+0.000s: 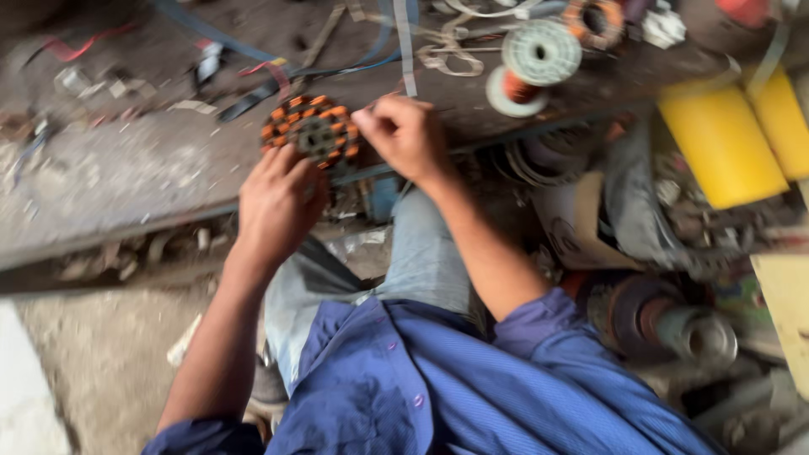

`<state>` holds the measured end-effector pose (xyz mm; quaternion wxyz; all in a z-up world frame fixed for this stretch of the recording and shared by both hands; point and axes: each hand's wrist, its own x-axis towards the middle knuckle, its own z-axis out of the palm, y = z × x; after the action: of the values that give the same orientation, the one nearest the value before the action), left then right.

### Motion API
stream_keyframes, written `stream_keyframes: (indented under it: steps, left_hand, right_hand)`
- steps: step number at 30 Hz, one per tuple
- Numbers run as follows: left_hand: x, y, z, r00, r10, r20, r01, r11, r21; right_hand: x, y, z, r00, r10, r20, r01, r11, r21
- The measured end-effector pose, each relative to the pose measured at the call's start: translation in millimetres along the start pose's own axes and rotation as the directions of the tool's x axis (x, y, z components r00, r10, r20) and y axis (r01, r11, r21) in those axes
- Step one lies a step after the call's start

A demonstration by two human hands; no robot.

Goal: The person winds copper wire by hand around the slots of a motor stator core. They pull wire from a spool, thread it through slots, and adjust the winding pattern while seated at a cluttered workbench.

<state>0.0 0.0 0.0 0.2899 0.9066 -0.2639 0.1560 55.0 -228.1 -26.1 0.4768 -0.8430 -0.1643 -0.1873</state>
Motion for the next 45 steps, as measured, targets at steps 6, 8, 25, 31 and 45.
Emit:
stream_keyframes:
  steps: [6, 8, 25, 31, 45]
  left_hand:
    - [1, 1, 4, 0.999, -0.043, -0.004, 0.042, 0.998, -0.050]
    - [-3, 2, 5, 0.999, -0.047, -0.021, 0.046, 0.998, -0.044]
    - [-6, 2, 12, 0.991, -0.125, -0.046, 0.119, 0.986, -0.117]
    - [-5, 1, 18, 0.985, -0.159, -0.066, 0.148, 0.978, -0.150]
    - [-15, -4, 20, 0.979, -0.172, -0.112, 0.144, 0.965, -0.219]
  right_hand:
    - [0, 4, 3, 0.999, -0.005, -0.033, 0.004, 0.999, -0.047]
    - [-1, 5, 5, 0.999, -0.002, -0.036, 0.000, 0.999, -0.052]
    - [-2, 10, 4, 1.000, 0.000, -0.007, 0.000, 0.999, -0.035]
    - [-1, 10, 4, 1.000, 0.004, -0.006, -0.004, 0.999, -0.037]
    - [-6, 10, 1, 1.000, -0.007, 0.001, 0.007, 1.000, -0.007]
